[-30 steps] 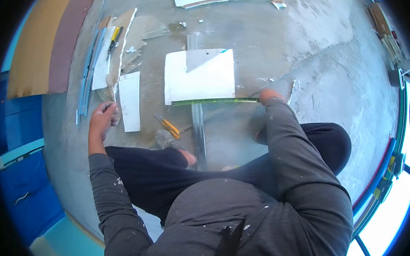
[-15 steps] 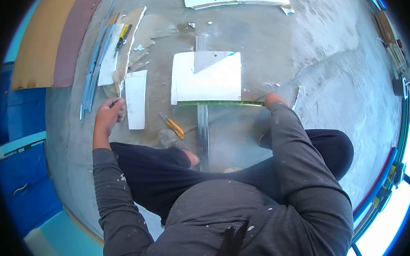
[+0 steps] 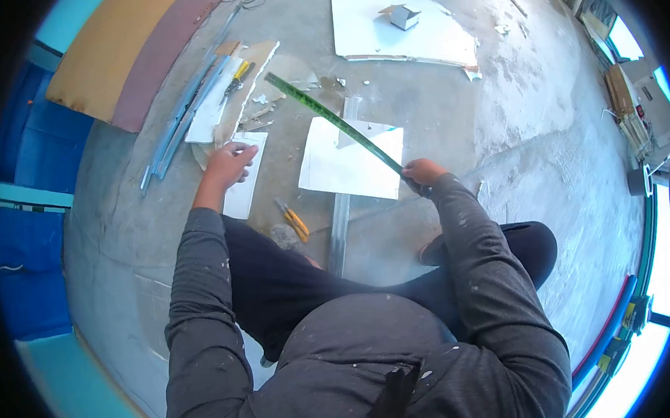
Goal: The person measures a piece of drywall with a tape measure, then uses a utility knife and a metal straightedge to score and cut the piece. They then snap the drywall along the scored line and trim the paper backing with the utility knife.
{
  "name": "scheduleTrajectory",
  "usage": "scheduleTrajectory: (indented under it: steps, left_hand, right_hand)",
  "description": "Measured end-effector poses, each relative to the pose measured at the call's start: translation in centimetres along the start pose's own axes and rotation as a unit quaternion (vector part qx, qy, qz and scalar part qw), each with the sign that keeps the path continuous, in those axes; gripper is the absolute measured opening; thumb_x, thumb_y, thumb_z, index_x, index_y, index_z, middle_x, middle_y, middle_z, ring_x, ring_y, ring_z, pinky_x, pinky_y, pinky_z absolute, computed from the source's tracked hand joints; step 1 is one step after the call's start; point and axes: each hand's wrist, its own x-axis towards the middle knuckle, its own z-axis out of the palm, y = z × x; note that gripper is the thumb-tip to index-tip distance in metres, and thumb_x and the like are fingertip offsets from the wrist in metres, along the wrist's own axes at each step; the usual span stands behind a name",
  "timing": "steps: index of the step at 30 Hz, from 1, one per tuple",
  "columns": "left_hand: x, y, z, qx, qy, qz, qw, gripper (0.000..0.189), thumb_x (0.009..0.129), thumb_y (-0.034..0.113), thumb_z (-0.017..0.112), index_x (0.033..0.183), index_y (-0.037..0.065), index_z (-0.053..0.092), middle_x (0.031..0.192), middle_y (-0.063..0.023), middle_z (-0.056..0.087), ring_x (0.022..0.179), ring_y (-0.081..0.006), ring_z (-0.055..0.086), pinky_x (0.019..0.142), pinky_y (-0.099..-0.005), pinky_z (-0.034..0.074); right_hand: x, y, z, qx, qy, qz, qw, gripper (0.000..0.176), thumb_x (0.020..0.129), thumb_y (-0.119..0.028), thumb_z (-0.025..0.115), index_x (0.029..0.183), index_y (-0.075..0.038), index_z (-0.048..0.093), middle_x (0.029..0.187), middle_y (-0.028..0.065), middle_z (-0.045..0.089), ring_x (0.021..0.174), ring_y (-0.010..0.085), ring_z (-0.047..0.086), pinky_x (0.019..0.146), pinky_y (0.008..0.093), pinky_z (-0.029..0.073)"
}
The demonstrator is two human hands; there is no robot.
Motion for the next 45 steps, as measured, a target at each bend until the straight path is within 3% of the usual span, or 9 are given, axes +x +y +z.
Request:
scheduleTrajectory:
  steps: [5, 9, 13, 18, 26, 34, 40, 43, 45]
  left_hand:
    - [-2.4, 1.7, 2.8, -0.181, 0.013, 0.020, 0.983, 0.065, 0.088, 0.047, 0.073, 0.127, -0.002, 0.056, 0.090, -0.0093, 0.066, 0.069, -0.0158, 0.063, 0.058, -0.0297, 0.055]
    - [-2.7, 1.7, 2.8, -0.276, 0.032, 0.015, 0.961, 0.047, 0.090, 0.043, 0.073, 0.104, 0.001, 0.056, 0.086, -0.0069, 0.062, 0.065, -0.0161, 0.061, 0.057, -0.0286, 0.054]
    - [-2.6, 0.7, 2.3, -0.253, 0.083, 0.038, 0.963, 0.040, 0.091, 0.034, 0.071, 0.100, -0.004, 0.062, 0.083, -0.0093, 0.065, 0.058, -0.0159, 0.061, 0.053, -0.0303, 0.053]
    - [-2.5, -1.0, 1.8, -0.142, 0.097, 0.006, 0.985, 0.034, 0.091, 0.029, 0.071, 0.094, -0.005, 0.064, 0.078, -0.0080, 0.064, 0.057, -0.0152, 0.061, 0.052, -0.0304, 0.052]
    - [-3.6, -5.4, 5.2, -0.098, -0.034, -0.002, 0.995, 0.030, 0.093, 0.029, 0.071, 0.094, 0.000, 0.062, 0.073, -0.0042, 0.063, 0.059, -0.0146, 0.060, 0.056, -0.0326, 0.054]
    - [-7.3, -2.5, 4.3, 0.052, -0.055, 0.013, 0.997, 0.060, 0.085, 0.040, 0.077, 0.125, -0.002, 0.062, 0.100, -0.0130, 0.068, 0.071, -0.0142, 0.061, 0.060, -0.0318, 0.053]
    - [-5.8, -5.3, 2.3, 0.119, 0.020, 0.018, 0.992, 0.067, 0.081, 0.045, 0.078, 0.126, -0.002, 0.062, 0.102, -0.0159, 0.069, 0.078, -0.0222, 0.066, 0.069, -0.0341, 0.055]
    - [-6.0, -5.3, 3.4, 0.191, -0.014, 0.054, 0.980, 0.068, 0.081, 0.047, 0.078, 0.125, -0.002, 0.062, 0.101, -0.0200, 0.069, 0.083, -0.0279, 0.068, 0.074, -0.0365, 0.055]
    - [-6.0, -5.6, 4.3, 0.222, -0.045, 0.068, 0.972, 0.069, 0.080, 0.048, 0.078, 0.125, -0.002, 0.063, 0.099, -0.0222, 0.070, 0.085, -0.0304, 0.069, 0.076, -0.0376, 0.055]
  right_hand:
    - [-2.9, -8.4, 0.6, -0.016, -0.014, -0.085, 0.996, 0.045, 0.097, -0.042, 0.055, 0.112, -0.003, 0.072, 0.107, 0.0195, 0.071, 0.099, 0.0364, 0.066, 0.090, 0.0428, 0.048]
    - [-4.8, -12.8, 3.9, -0.016, -0.059, -0.095, 0.994, 0.044, 0.096, -0.041, 0.057, 0.115, -0.004, 0.071, 0.107, 0.0176, 0.072, 0.097, 0.0338, 0.067, 0.089, 0.0418, 0.050]
    - [-6.6, -15.4, 5.5, 0.136, -0.190, -0.013, 0.972, 0.053, 0.092, -0.046, 0.063, 0.125, -0.006, 0.066, 0.113, 0.0171, 0.070, 0.100, 0.0301, 0.067, 0.091, 0.0392, 0.050]
    - [-9.1, -20.0, 4.9, 0.120, -0.205, -0.126, 0.963, 0.081, 0.081, -0.039, 0.076, 0.148, -0.008, 0.041, 0.125, 0.0165, 0.061, 0.110, 0.0242, 0.061, 0.094, 0.0366, 0.051]
    - [-7.1, -25.3, 6.5, 0.369, -0.185, -0.143, 0.899, 0.091, 0.077, -0.036, 0.077, 0.146, 0.007, 0.037, 0.126, 0.0225, 0.058, 0.107, 0.0268, 0.062, 0.090, 0.0336, 0.051]
    - [-3.6, -21.2, 6.7, 0.293, -0.003, -0.127, 0.948, 0.105, 0.070, -0.037, 0.082, 0.148, 0.010, 0.030, 0.124, 0.0264, 0.057, 0.106, 0.0274, 0.062, 0.088, 0.0343, 0.052]
    - [0.3, -10.4, 2.4, 0.466, 0.090, 0.042, 0.879, 0.106, 0.067, -0.034, 0.086, 0.143, 0.014, 0.031, 0.115, 0.0292, 0.062, 0.098, 0.0312, 0.066, 0.081, 0.0347, 0.055]
    - [3.1, -3.2, 0.9, 0.133, 0.140, 0.051, 0.980, 0.091, 0.068, -0.045, 0.086, 0.136, 0.004, 0.051, 0.120, 0.0207, 0.064, 0.108, 0.0303, 0.064, 0.089, 0.0397, 0.053]
    - [2.7, 0.8, -0.4, -0.123, 0.114, 0.117, 0.979, 0.083, 0.068, -0.052, 0.085, 0.130, -0.003, 0.061, 0.129, 0.0142, 0.062, 0.120, 0.0322, 0.059, 0.098, 0.0424, 0.050]
